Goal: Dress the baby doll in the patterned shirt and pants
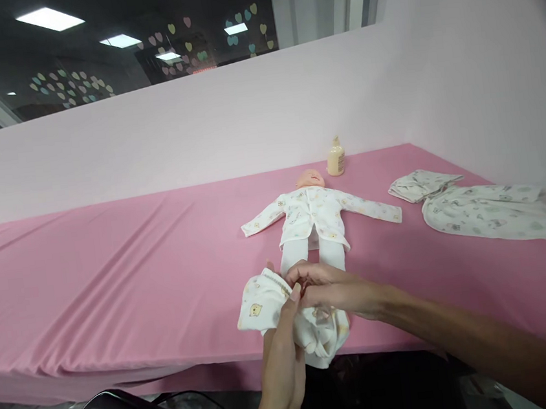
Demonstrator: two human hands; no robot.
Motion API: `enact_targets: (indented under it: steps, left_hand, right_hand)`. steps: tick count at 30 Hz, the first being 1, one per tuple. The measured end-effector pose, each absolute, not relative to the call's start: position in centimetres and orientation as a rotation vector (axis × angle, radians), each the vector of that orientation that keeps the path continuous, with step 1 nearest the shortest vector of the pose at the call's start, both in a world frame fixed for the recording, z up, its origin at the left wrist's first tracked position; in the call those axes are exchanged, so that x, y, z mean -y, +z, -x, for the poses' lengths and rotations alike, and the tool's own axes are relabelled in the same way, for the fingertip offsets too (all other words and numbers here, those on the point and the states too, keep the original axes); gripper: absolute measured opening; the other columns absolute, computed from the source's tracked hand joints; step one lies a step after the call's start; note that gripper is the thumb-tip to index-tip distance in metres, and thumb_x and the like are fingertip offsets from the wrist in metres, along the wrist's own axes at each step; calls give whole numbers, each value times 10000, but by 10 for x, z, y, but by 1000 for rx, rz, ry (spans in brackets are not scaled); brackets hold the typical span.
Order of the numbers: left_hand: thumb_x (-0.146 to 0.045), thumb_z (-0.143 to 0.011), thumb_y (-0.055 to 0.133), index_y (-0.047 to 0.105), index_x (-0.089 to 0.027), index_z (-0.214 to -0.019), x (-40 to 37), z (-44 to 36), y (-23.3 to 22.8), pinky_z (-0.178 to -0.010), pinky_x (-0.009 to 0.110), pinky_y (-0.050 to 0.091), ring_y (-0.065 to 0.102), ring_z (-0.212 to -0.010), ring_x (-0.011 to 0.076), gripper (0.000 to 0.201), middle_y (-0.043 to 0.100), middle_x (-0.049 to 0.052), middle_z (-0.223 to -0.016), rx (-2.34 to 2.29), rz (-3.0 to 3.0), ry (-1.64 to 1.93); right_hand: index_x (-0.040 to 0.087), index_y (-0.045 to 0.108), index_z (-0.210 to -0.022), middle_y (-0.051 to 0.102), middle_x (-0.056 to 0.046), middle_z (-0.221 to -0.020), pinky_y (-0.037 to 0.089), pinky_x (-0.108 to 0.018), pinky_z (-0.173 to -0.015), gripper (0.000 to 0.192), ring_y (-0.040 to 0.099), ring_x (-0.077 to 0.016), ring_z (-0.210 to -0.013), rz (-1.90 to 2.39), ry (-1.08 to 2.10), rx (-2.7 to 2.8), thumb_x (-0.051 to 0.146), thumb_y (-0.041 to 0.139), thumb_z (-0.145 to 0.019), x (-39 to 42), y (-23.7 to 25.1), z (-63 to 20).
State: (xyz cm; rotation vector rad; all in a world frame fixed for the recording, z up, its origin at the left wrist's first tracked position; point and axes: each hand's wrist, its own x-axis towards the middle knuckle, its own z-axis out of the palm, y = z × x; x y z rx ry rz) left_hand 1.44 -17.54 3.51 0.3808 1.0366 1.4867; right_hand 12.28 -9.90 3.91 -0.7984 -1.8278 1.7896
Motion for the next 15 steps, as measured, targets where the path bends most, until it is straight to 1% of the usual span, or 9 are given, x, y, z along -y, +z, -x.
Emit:
enact_targets:
  steps: [3,5,7,11,13,15]
  left_hand:
    - [-369,-829,714,374,-293,-1485,176,-10,25,-1104,374,430,514,-1310,256,743,533,72,-1427,-1080,-426,1431]
    - [-425,-814,722,406,-276,-1467,177,-7,19,-1154,383,365,440,-1373,264,740,492,76,-1464,-1114,-456,1404]
    - [-476,-804,716,426,-268,-1451,177,-4,14,-1174,395,331,391,-1405,272,739,465,82,-1485,-1129,-481,1377]
    - [-540,-825,664,400,-285,-1462,176,0,8,-1169,424,330,392,-1403,286,735,464,91,-1485,-1145,-521,1341]
    - [-542,-830,656,384,-287,-1470,176,1,6,-1181,417,310,382,-1410,276,741,455,88,-1492,-1149,-542,1352]
    - [-538,-829,659,386,-268,-1472,177,0,4,-1185,408,306,381,-1410,274,749,445,97,-1498,-1129,-545,1374]
  right_hand:
    - [201,592,-904,519,-12,-1007,455,-271,-787,198,522,-168,-949,731,1672,2007,249,690,-739,98,41,-126]
    - [206,595,-941,499,-21,-1053,459,-303,-860,265,510,-192,-1032,707,1600,2092,228,714,-705,99,39,-126]
    - [211,600,-982,481,-33,-1100,474,-307,-853,316,511,-200,-1052,720,1574,2106,212,715,-687,102,35,-124]
    - [223,621,-1009,477,-46,-1160,492,-283,-764,381,541,-197,-1012,835,1522,2034,200,727,-644,108,27,-116]
    - [231,634,-986,498,-40,-1149,486,-281,-765,352,549,-199,-1014,870,1465,2000,179,707,-645,111,24,-113]
    - [228,632,-931,533,-32,-1095,480,-282,-764,273,562,-195,-981,879,1424,1981,155,662,-669,112,24,-110]
